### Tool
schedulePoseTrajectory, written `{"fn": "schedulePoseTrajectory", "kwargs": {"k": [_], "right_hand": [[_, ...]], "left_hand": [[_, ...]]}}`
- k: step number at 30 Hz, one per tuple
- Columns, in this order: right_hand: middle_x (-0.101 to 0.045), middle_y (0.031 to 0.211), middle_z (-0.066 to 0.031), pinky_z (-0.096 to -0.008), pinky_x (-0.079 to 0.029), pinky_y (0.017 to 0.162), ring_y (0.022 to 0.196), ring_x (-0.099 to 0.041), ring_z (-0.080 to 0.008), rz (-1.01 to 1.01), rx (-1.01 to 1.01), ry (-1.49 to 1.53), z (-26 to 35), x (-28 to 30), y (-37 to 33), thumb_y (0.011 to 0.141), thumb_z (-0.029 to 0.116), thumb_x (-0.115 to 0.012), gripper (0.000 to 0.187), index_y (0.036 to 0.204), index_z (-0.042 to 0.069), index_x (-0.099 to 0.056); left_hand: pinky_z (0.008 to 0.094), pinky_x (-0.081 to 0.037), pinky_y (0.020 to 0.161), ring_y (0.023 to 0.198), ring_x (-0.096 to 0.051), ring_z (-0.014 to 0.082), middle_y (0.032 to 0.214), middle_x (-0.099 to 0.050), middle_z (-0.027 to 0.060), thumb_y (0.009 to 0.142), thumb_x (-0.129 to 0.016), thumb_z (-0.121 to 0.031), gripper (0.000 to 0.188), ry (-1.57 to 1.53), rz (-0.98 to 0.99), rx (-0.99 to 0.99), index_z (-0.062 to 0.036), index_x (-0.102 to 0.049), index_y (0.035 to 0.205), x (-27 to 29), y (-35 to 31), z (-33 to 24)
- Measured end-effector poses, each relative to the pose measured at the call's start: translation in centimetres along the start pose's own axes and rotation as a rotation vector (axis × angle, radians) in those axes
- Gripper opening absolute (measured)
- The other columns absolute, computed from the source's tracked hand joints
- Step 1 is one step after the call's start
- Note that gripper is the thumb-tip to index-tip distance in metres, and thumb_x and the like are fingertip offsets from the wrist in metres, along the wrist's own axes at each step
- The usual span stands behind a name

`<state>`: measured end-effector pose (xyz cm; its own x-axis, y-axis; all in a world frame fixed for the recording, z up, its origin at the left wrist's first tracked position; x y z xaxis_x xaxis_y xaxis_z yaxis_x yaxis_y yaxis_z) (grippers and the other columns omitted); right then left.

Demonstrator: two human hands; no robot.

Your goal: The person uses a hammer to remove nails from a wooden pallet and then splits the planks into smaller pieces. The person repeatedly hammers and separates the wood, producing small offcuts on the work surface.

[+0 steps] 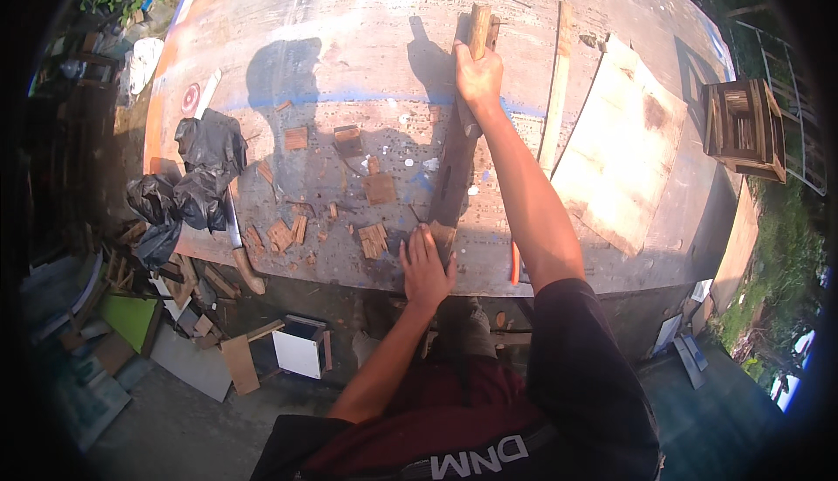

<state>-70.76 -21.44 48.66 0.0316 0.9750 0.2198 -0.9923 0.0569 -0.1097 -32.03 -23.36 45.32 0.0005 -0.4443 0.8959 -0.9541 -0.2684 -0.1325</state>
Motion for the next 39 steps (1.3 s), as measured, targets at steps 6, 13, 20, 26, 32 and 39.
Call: {"fn": "schedulePoseTrajectory", "kwargs": {"k": [6, 13, 20, 26, 32, 39], "right_hand": [[-0.053, 0.061, 0.0007, -0.0341, -0.041, 0.054, 0.059, -0.046, -0.0097, -0.063, 0.125, 0.199, 1.1, 0.2, -2.6, 0.093, 0.026, -0.070, 0.034, 0.072, 0.001, -0.061], [-0.049, 0.061, 0.0015, -0.0328, -0.040, 0.055, 0.060, -0.045, -0.0095, -0.142, 0.153, 0.167, 1.5, 0.7, -4.3, 0.092, 0.025, -0.072, 0.035, 0.070, 0.003, -0.056], [-0.053, 0.068, 0.0011, -0.0274, -0.041, 0.055, 0.060, -0.047, -0.0075, 0.044, 0.078, 0.158, 1.9, 2.7, -3.8, 0.099, 0.048, -0.067, 0.046, 0.084, 0.005, -0.059], [-0.047, 0.060, -0.0028, -0.0312, -0.041, 0.054, 0.053, -0.046, -0.0152, 0.084, -0.052, 0.357, 9.8, 4.9, 0.0, 0.105, 0.055, -0.042, 0.057, 0.075, 0.007, -0.052], [-0.056, 0.064, -0.0065, -0.0326, -0.046, 0.057, 0.057, -0.052, -0.0164, 0.058, 0.052, 0.524, 8.9, 2.9, 0.2, 0.099, 0.025, -0.044, 0.036, 0.073, 0.003, -0.058], [-0.055, 0.061, -0.0042, -0.0286, -0.038, 0.051, 0.052, -0.048, -0.0126, 0.101, 0.043, 0.467, 9.5, 2.0, 0.1, 0.099, 0.025, -0.044, 0.037, 0.072, 0.004, -0.058]], "left_hand": [[0.0582, -0.017, 0.122, 0.151, -0.029, 0.0344, 0.160, -0.032, 0.0234, 0.094, -0.059, -0.040, 0.087, -0.016, 0.011, 0.019, 0.0068, -0.021, 0.157, -0.3, 0.4, -0.1], [0.0584, -0.015, 0.123, 0.152, -0.026, 0.0355, 0.161, -0.028, 0.0243, 0.096, -0.056, -0.041, 0.086, 0.005, 0.016, 0.001, 0.0069, -0.019, 0.157, -0.3, 0.7, -0.1], [0.0584, -0.017, 0.123, 0.152, -0.026, 0.0388, 0.160, -0.028, 0.0276, 0.096, -0.058, -0.038, 0.086, 0.003, 0.044, -0.052, 0.0105, -0.017, 0.155, 0.1, 0.3, -0.3], [0.0548, -0.021, 0.120, 0.146, -0.034, 0.0384, 0.154, -0.039, 0.0247, 0.102, -0.052, -0.032, 0.064, -0.480, -0.117, -0.065, 0.0063, -0.036, 0.151, 0.7, 1.3, 0.9], [0.0377, -0.042, 0.104, 0.117, -0.059, 0.0247, 0.122, -0.064, 0.0143, 0.110, -0.044, -0.033, 0.040, -1.168, -0.300, 0.018, 0.0004, -0.058, 0.127, 6.8, 25.3, 0.8], [0.0450, -0.042, 0.104, 0.121, -0.057, 0.0274, 0.127, -0.062, 0.0155, 0.105, -0.052, -0.033, 0.041, -0.774, 0.078, -0.542, -0.0050, -0.056, 0.135, 4.4, 49.0, -9.2]]}}
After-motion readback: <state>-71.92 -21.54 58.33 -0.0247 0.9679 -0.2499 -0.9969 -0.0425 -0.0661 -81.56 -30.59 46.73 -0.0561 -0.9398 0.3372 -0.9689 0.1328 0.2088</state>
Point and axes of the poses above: each hand's wrist, its own y-axis towards the middle knuckle, its own x-axis out of the back of the hand, z = x × y, the point moved 4 cm from there along y, towards the middle knuckle
